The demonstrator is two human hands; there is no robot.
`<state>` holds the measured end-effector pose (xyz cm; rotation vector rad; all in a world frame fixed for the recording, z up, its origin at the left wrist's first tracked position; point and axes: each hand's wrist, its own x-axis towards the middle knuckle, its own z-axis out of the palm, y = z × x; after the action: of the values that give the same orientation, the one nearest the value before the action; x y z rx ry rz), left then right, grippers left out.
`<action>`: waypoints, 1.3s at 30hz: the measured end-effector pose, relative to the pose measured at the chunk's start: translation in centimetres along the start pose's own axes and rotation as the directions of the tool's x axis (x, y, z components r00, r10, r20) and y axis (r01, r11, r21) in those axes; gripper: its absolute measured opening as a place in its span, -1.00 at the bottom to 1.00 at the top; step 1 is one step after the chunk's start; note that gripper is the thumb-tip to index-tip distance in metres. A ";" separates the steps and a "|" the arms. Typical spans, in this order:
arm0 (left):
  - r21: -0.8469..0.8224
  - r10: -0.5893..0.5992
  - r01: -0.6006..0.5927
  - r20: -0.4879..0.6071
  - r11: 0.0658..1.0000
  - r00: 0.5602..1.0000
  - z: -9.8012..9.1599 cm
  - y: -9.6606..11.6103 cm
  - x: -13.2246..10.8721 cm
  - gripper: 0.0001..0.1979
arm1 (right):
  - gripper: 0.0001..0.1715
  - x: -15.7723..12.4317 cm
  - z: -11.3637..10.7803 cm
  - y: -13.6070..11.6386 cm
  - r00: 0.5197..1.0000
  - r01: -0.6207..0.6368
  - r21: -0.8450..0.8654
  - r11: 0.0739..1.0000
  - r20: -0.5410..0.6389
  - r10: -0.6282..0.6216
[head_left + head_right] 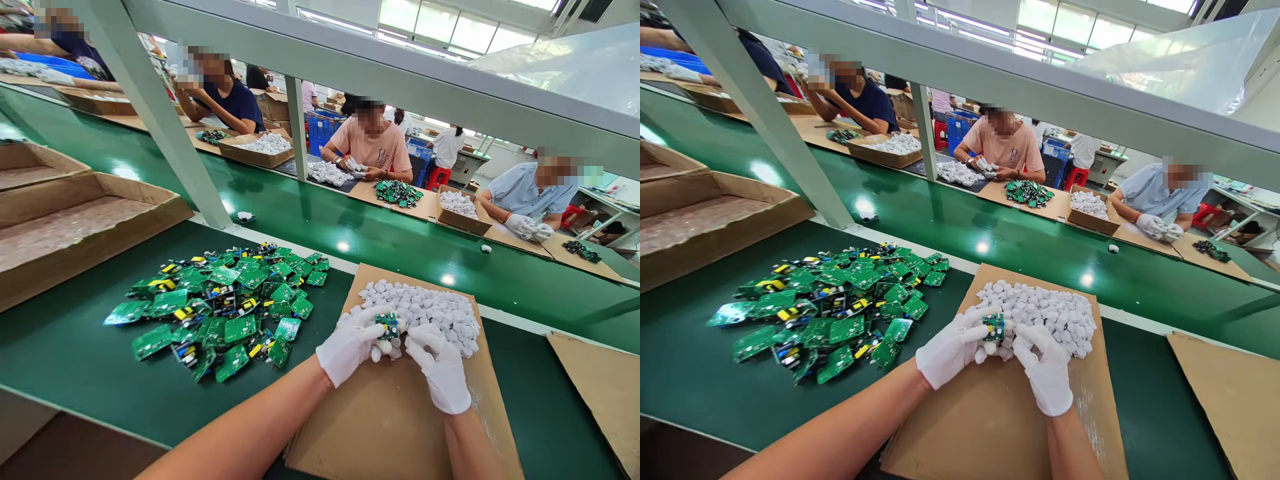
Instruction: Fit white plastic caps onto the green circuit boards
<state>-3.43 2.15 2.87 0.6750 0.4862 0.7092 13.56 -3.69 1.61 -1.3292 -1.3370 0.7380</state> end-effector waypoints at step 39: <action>0.267 0.070 -0.079 0.042 0.961 0.997 0.0 -2.0 0.5 -0.50 | -0.79 -1.7 1.1 0.2 0.992 0.065 -0.314 0.947 -0.079 -0.094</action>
<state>-2.27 1.37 1.40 0.9622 0.5345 0.7085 12.28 -5.04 0.69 -1.5270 -1.4643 0.4141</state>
